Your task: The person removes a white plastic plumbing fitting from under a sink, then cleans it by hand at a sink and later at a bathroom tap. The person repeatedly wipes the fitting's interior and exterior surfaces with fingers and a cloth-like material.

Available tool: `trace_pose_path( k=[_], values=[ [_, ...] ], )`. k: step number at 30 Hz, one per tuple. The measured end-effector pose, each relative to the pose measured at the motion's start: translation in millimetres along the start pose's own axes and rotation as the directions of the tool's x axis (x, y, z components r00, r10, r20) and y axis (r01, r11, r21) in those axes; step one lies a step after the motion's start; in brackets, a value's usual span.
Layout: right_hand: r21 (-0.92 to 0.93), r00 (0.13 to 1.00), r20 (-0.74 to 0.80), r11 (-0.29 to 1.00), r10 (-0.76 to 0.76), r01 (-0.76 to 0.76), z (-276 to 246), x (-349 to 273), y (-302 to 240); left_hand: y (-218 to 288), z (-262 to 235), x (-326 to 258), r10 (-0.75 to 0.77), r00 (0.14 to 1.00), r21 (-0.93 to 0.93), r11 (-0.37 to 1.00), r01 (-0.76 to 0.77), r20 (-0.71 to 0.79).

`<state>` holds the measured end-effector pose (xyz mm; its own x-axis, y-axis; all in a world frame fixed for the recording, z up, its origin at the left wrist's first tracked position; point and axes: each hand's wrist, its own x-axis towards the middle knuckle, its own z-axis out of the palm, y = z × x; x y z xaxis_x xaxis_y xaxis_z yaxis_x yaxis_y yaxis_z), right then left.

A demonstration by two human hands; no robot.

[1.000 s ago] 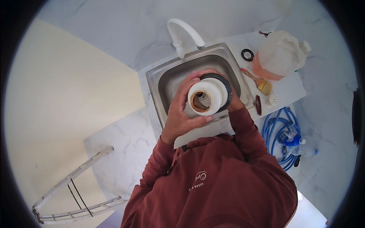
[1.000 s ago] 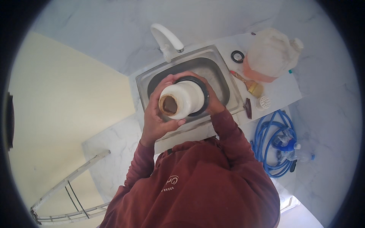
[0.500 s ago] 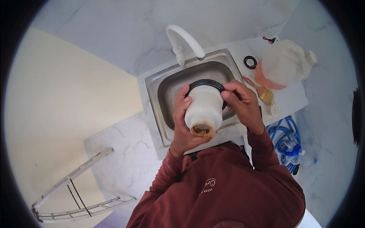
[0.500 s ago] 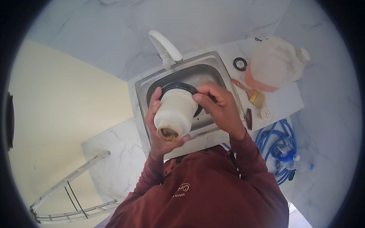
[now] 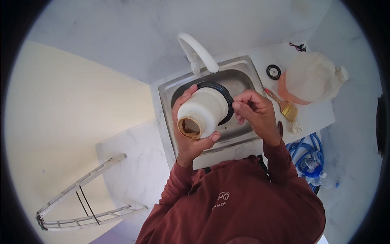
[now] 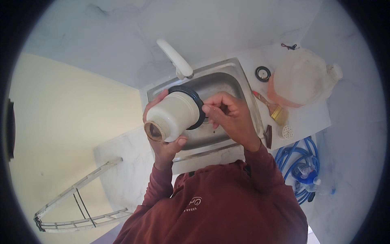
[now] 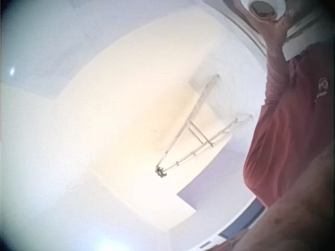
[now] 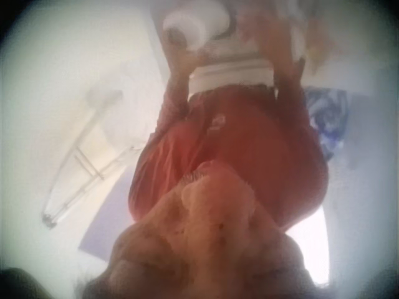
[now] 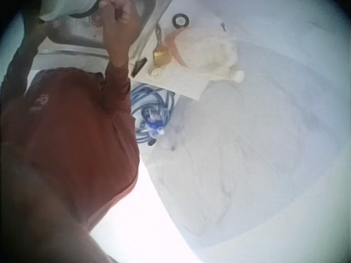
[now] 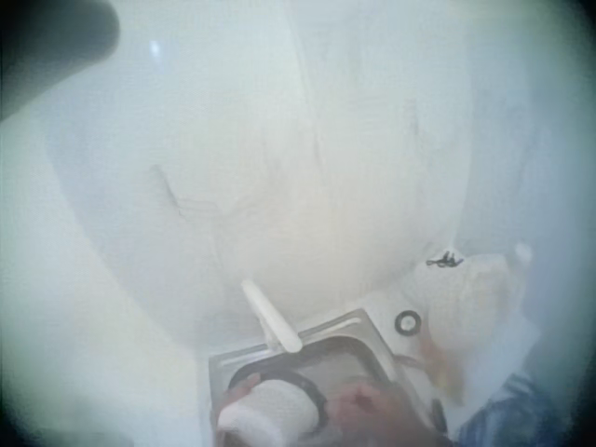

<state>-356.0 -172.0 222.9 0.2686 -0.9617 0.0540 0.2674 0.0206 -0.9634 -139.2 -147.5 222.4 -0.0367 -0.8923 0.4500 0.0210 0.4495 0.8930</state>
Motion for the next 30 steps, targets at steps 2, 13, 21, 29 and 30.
trace_pose_path(
  k=[2, 13, 21, 29, 30],
  values=[
    [-0.013, 0.999, -0.039, 0.999, 0.034, -0.034, 4, -2, 4, 0, 6, -10, -0.080, 0.994, -0.081, 0.994, 0.073, -0.080],
    [-0.109, 0.990, 0.138, 0.994, -0.016, 0.031, 19, 19, -12, 15, -19, 8, 0.122, 0.992, 0.077, 0.989, -0.123, 0.015],
    [-0.546, 0.848, -0.056, 0.727, -0.528, 0.416, 43, 7, -20, 42, -16, 32, 0.333, 0.906, 0.260, 0.880, -0.399, 0.262],
    [-0.491, 0.934, -0.066, 0.826, -0.351, 0.276, 31, 9, -31, 44, -20, 42, 0.330, 0.857, 0.270, 0.850, -0.452, 0.396],
    [-0.385, 0.946, -0.053, 0.880, -0.320, 0.276, 31, 12, -33, 47, -26, 43, 0.302, 0.845, 0.325, 0.824, -0.464, 0.442]
  ],
)
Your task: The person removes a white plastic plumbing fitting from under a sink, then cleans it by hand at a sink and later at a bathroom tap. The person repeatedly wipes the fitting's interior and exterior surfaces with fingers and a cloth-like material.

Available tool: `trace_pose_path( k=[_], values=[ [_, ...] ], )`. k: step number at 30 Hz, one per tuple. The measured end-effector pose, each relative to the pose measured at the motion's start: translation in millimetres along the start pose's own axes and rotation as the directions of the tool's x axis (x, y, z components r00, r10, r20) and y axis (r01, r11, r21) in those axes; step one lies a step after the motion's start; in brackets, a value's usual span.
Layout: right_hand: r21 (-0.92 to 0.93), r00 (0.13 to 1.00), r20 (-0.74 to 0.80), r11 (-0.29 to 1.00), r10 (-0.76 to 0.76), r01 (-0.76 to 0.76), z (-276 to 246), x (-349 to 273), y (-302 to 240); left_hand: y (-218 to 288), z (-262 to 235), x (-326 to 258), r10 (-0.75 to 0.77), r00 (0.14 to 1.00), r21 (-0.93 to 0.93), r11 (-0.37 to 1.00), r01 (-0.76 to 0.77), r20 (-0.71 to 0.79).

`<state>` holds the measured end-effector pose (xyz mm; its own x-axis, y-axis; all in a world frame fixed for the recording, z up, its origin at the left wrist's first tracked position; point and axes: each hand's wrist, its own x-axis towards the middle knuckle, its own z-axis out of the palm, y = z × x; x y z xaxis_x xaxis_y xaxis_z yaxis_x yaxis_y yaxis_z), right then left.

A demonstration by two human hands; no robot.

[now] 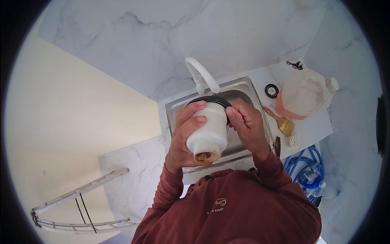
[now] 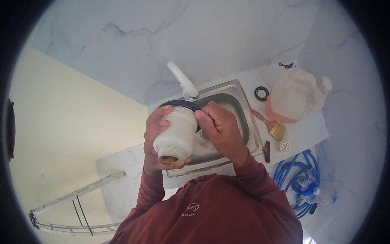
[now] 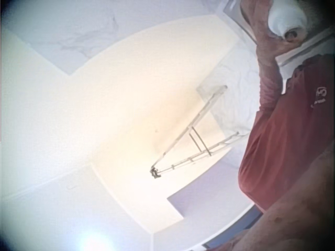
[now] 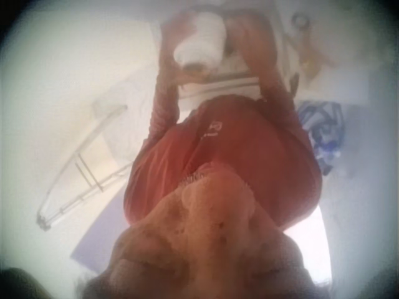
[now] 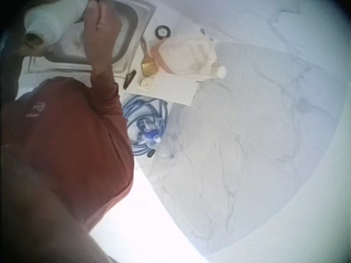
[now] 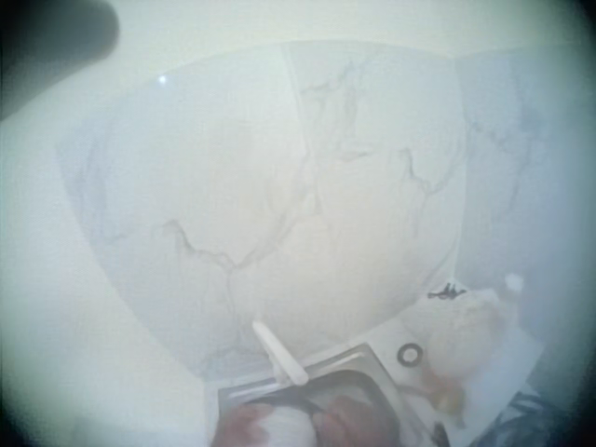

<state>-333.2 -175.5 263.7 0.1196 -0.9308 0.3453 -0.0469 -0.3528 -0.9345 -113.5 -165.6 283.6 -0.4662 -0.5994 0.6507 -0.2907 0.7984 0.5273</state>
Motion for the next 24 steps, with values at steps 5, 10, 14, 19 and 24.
trace_pose_path(
  k=[5, 10, 14, 19, 24],
  values=[
    [0.188, 0.993, 0.091, 0.981, -0.075, 0.057, -2, 4, 3, 7, 11, -1, -0.111, 0.971, -0.265, 0.963, 0.053, -0.211],
    [0.188, 0.993, 0.067, 0.978, -0.101, 0.087, 5, 0, 7, -5, 21, -34, -0.642, 0.759, -0.699, 0.592, 0.401, -0.108],
    [0.147, 0.995, 0.088, 0.989, -0.035, 0.022, 7, -6, 10, 7, 23, -39, -0.701, 0.688, -0.769, 0.542, 0.340, -0.190],
    [0.233, 0.984, 0.165, 0.967, 0.068, -0.106, 4, -18, 8, 20, 11, -29, -0.677, 0.682, -0.593, 0.679, 0.433, -0.276],
    [0.292, 0.988, 0.151, 0.954, 0.023, -0.067, 11, -22, 13, 38, 2, -20, -0.483, 0.808, -0.088, 0.871, 0.484, -0.338]
  ],
)
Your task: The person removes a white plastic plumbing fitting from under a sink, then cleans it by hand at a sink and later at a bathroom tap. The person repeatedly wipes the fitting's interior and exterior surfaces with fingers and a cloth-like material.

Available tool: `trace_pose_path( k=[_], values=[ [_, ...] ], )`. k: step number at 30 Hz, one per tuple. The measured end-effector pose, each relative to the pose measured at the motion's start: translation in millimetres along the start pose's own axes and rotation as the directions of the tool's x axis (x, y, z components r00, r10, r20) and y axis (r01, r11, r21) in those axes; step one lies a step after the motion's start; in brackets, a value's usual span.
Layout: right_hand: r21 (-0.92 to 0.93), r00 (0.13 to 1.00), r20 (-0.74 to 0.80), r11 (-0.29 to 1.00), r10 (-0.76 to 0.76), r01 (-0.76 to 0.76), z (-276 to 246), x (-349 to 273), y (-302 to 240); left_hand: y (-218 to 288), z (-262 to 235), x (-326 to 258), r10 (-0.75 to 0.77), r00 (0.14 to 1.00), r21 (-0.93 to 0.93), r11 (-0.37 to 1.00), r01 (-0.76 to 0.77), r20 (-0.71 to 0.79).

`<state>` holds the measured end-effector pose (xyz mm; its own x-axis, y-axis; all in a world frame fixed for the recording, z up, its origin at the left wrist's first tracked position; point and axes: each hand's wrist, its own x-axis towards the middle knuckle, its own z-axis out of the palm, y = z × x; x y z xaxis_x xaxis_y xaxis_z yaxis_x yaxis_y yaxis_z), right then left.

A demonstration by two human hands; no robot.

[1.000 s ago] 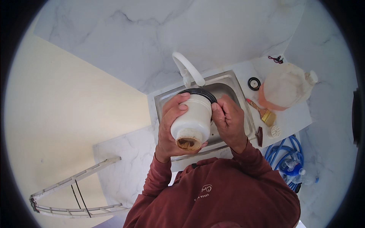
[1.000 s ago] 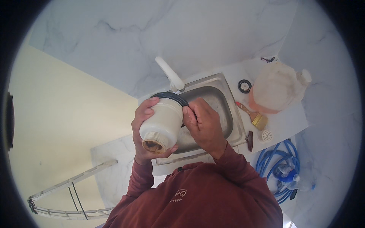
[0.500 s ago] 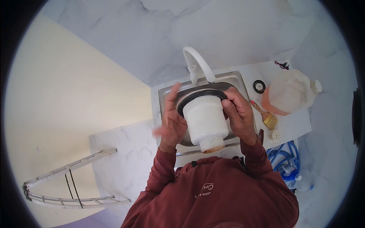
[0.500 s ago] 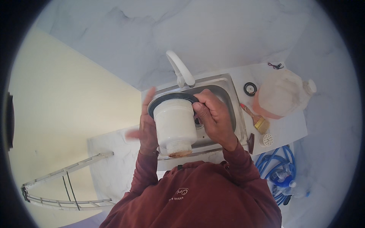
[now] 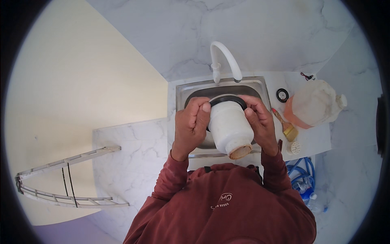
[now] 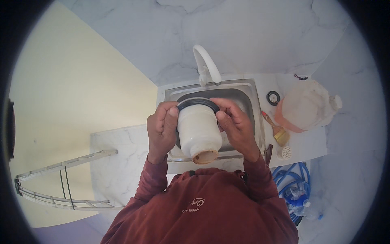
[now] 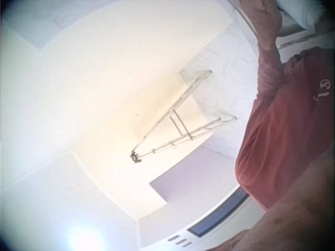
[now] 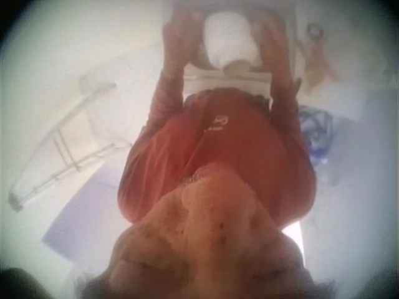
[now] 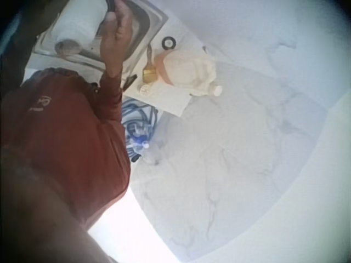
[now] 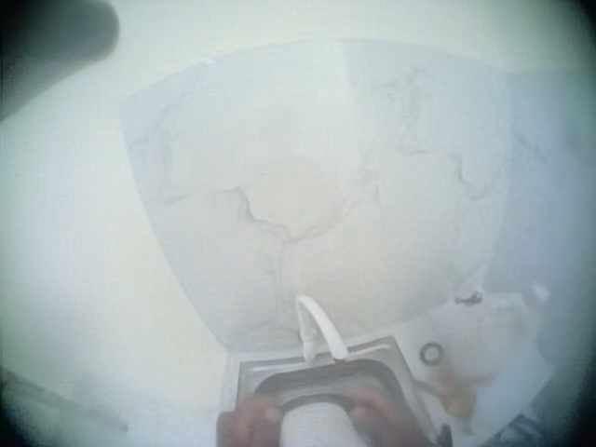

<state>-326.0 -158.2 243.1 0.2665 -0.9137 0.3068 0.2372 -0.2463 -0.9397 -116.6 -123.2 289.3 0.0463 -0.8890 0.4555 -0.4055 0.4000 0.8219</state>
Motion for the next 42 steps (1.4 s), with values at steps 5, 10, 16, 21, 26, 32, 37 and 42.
trace_pose_path(
  k=[5, 10, 16, 21, 26, 32, 37, 42],
  values=[
    [-0.138, 0.992, 0.112, 0.990, 0.057, -0.041, -14, 5, -18, 1, 2, -1, -0.046, 0.998, -0.027, 0.999, 0.047, 0.036],
    [-0.417, 0.962, 0.226, 0.877, -0.154, 0.239, -20, 19, -33, -2, 5, -5, -0.135, 0.988, -0.181, 0.972, 0.146, 0.075],
    [-0.554, 0.947, 0.270, 0.776, -0.174, 0.301, -9, 26, -44, 9, 2, -10, -0.196, 0.978, -0.285, 0.936, 0.209, 0.071],
    [-0.625, 0.915, 0.324, 0.672, -0.238, 0.396, 0, 28, -41, 8, 1, -9, -0.102, 0.993, -0.277, 0.954, 0.117, 0.066],
    [-0.689, 0.894, 0.365, 0.571, -0.259, 0.447, 6, 31, -43, 4, -14, -8, -0.183, 0.973, -0.295, 0.930, 0.218, 0.144],
    [-0.518, 0.912, 0.332, 0.761, -0.242, 0.391, 10, 40, -41, 2, -18, -10, -0.260, 0.942, -0.334, 0.887, 0.320, 0.211],
    [-0.497, 0.931, 0.340, 0.815, -0.132, 0.297, 12, 38, -48, 1, -10, -13, -0.301, 0.904, -0.424, 0.807, 0.411, 0.302],
    [-0.521, 0.954, 0.292, 0.825, -0.067, 0.218, 5, 38, -47, -15, -2, -14, -0.335, 0.909, -0.604, 0.680, 0.415, 0.248]
  ],
)
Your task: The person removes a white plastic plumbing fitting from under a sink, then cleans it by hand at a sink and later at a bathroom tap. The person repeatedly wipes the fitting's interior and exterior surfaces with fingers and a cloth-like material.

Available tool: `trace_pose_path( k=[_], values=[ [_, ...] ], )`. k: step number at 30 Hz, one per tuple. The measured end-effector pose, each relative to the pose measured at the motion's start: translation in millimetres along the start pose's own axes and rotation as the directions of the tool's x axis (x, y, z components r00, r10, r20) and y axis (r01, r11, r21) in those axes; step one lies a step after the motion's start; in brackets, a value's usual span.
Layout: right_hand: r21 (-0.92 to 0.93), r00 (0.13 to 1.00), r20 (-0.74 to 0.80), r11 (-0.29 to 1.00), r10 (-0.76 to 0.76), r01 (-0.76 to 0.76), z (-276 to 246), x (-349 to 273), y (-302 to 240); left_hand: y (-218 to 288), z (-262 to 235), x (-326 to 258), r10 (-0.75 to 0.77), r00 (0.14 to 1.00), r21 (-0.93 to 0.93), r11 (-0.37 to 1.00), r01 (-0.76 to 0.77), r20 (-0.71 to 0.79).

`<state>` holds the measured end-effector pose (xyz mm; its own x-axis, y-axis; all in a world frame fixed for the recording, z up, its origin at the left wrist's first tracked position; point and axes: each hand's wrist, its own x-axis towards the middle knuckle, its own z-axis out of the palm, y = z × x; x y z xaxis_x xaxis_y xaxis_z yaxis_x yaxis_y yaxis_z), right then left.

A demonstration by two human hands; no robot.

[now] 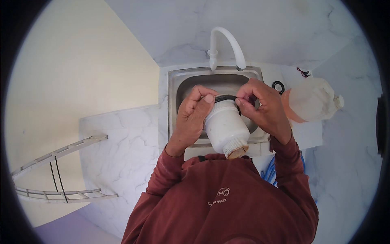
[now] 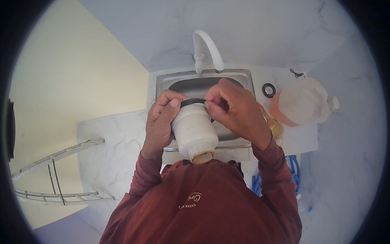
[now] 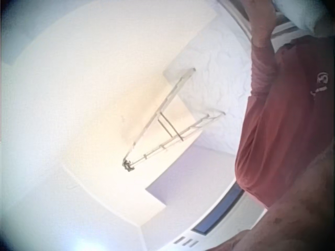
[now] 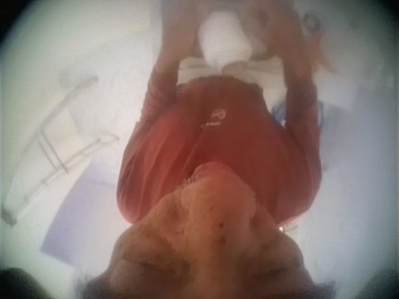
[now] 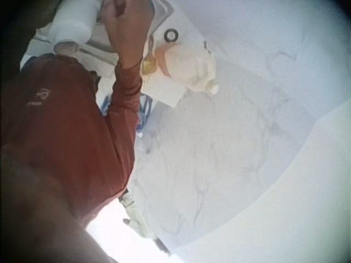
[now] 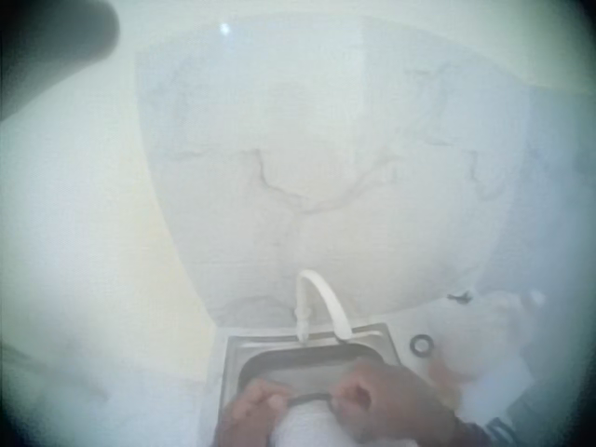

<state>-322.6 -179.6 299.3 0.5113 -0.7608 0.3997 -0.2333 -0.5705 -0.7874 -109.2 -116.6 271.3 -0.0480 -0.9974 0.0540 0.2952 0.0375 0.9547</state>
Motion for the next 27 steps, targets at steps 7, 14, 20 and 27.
trace_pose_path(
  k=[7, 14, 20, 27],
  values=[
    [0.031, 0.990, -0.138, 0.999, -0.041, 0.045, 11, 2, 10, 5, 1, 9, 0.072, 0.993, 0.170, 0.984, -0.055, -0.097],
    [0.442, 0.907, 0.197, 0.792, 0.372, -0.421, 29, -12, 35, -10, 0, 16, -0.013, 0.992, -0.129, 0.992, -0.003, -0.124],
    [0.651, 0.891, -0.067, 0.696, 0.449, -0.302, 65, -29, 73, -35, 8, 17, -0.131, 0.988, -0.357, 0.929, 0.093, -0.086],
    [0.196, 0.968, -0.225, 0.978, 0.114, -0.069, 80, -71, 121, -78, -2, 5, -0.311, 0.949, -0.312, 0.906, 0.284, -0.039]
  ],
)
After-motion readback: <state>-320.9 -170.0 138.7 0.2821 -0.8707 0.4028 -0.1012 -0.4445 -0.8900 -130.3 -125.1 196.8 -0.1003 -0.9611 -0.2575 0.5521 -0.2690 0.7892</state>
